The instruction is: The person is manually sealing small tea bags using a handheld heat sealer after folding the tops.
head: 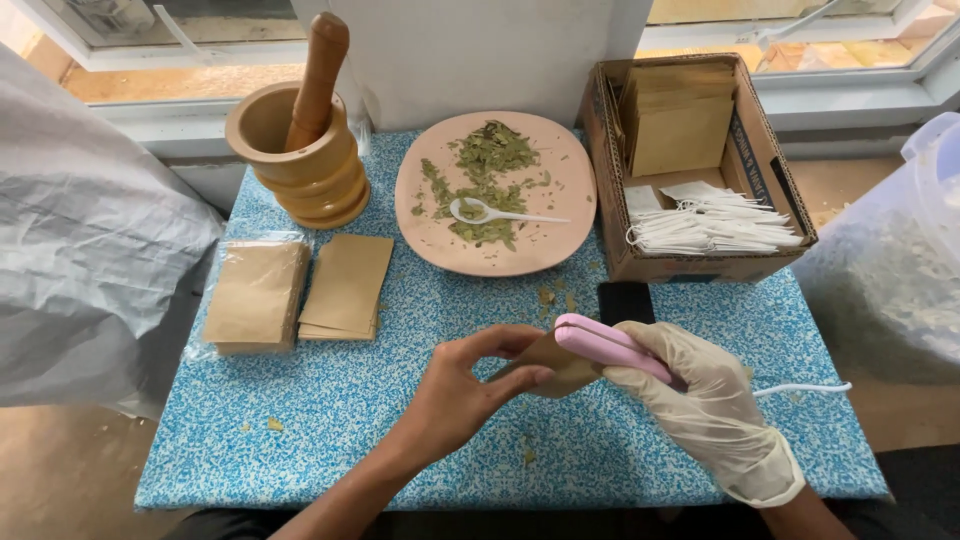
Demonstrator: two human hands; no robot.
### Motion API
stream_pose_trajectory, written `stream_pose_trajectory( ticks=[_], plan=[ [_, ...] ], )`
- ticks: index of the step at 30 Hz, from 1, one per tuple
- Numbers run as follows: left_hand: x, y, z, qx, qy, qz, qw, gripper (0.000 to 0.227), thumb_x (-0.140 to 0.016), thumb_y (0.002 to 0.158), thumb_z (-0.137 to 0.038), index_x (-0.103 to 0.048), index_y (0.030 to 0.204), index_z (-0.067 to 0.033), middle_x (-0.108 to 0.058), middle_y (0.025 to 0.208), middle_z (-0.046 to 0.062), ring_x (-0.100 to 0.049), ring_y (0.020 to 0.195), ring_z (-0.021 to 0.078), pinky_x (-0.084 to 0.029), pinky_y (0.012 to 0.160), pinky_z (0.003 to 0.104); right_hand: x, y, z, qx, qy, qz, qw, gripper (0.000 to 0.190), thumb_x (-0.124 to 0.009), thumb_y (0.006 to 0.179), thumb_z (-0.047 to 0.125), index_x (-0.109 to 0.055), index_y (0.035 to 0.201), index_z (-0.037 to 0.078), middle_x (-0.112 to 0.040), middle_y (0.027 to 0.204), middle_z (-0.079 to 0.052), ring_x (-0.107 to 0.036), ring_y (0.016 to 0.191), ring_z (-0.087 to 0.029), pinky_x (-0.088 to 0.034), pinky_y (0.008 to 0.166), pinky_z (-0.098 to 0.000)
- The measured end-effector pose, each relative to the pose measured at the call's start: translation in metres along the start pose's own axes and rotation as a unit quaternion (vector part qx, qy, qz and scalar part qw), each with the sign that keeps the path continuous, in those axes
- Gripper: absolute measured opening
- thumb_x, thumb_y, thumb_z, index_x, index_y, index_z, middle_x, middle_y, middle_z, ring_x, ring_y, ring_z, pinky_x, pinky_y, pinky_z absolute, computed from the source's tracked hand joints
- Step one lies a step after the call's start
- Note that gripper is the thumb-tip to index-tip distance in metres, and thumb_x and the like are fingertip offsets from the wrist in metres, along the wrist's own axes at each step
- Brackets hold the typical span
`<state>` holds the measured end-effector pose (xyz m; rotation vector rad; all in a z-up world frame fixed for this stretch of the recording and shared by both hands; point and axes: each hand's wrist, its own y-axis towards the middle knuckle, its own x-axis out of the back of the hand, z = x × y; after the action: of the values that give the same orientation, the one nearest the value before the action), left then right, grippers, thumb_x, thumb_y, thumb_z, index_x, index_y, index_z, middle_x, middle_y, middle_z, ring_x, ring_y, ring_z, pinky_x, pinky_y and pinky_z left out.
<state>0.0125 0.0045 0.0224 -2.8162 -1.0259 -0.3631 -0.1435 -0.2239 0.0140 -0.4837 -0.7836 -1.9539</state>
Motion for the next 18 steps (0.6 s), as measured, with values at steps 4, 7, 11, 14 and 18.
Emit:
stream_pose_trajectory(
  ticks=[4,7,11,14,18],
  plan=[
    [-0.004,-0.004,-0.001,-0.029,-0.016,-0.027,0.999,0.033,-0.080,0.095,-0.025,-0.083,0.125,-0.0141,-0.089,0.119,0.007,-0.084,0.112,0.0196,-0.069,0.099,0.035,-0.003,0.000,0.003,0.010,0.020,0.017,1.000,0.045,-0.085,0.089,0.026,-0.078,0.130,0.008,-0.085,0.113,-0.005,-0.082,0.100,-0.019,-0.065,0.089,-0.0333],
    [-0.004,-0.004,0.000,-0.057,-0.009,-0.041,0.997,0.021,-0.079,0.098,-0.020,-0.087,0.116,-0.0142,-0.090,0.111,0.003,-0.083,0.107,0.0167,-0.067,0.096,0.034,-0.006,-0.002,0.001,0.002,0.025,0.016,1.000,0.044,-0.085,0.089,0.025,-0.078,0.130,0.009,-0.084,0.113,-0.004,-0.082,0.101,-0.019,-0.065,0.090,-0.0333],
    [-0.007,-0.007,0.001,-0.084,0.007,-0.068,0.994,0.019,-0.078,0.099,-0.016,-0.087,0.114,-0.0115,-0.087,0.110,0.005,-0.080,0.104,0.0191,-0.066,0.092,0.036,-0.008,-0.004,-0.005,0.030,0.010,0.007,0.999,0.045,-0.086,0.088,0.026,-0.077,0.129,0.009,-0.084,0.115,-0.004,-0.081,0.103,-0.018,-0.062,0.092,-0.0334],
    [-0.008,-0.007,0.003,-0.100,0.021,-0.078,0.992,0.019,-0.077,0.100,-0.017,-0.086,0.115,-0.0110,-0.085,0.114,0.005,-0.080,0.106,0.0197,-0.067,0.092,0.036,-0.007,-0.002,-0.003,0.040,-0.007,0.006,0.999,0.046,-0.086,0.089,0.028,-0.078,0.130,0.009,-0.084,0.116,-0.004,-0.081,0.103,-0.019,-0.062,0.092,-0.0339],
    [-0.009,-0.008,0.012,-0.113,0.034,-0.085,0.989,0.021,-0.075,0.101,-0.015,-0.086,0.119,-0.0113,-0.083,0.120,0.007,-0.080,0.112,0.0232,-0.068,0.097,0.039,-0.010,-0.003,-0.005,0.131,-0.009,-0.017,0.991,0.045,-0.083,0.093,0.020,-0.072,0.133,0.004,-0.081,0.117,-0.010,-0.081,0.103,-0.024,-0.064,0.093,-0.0368]
  ],
)
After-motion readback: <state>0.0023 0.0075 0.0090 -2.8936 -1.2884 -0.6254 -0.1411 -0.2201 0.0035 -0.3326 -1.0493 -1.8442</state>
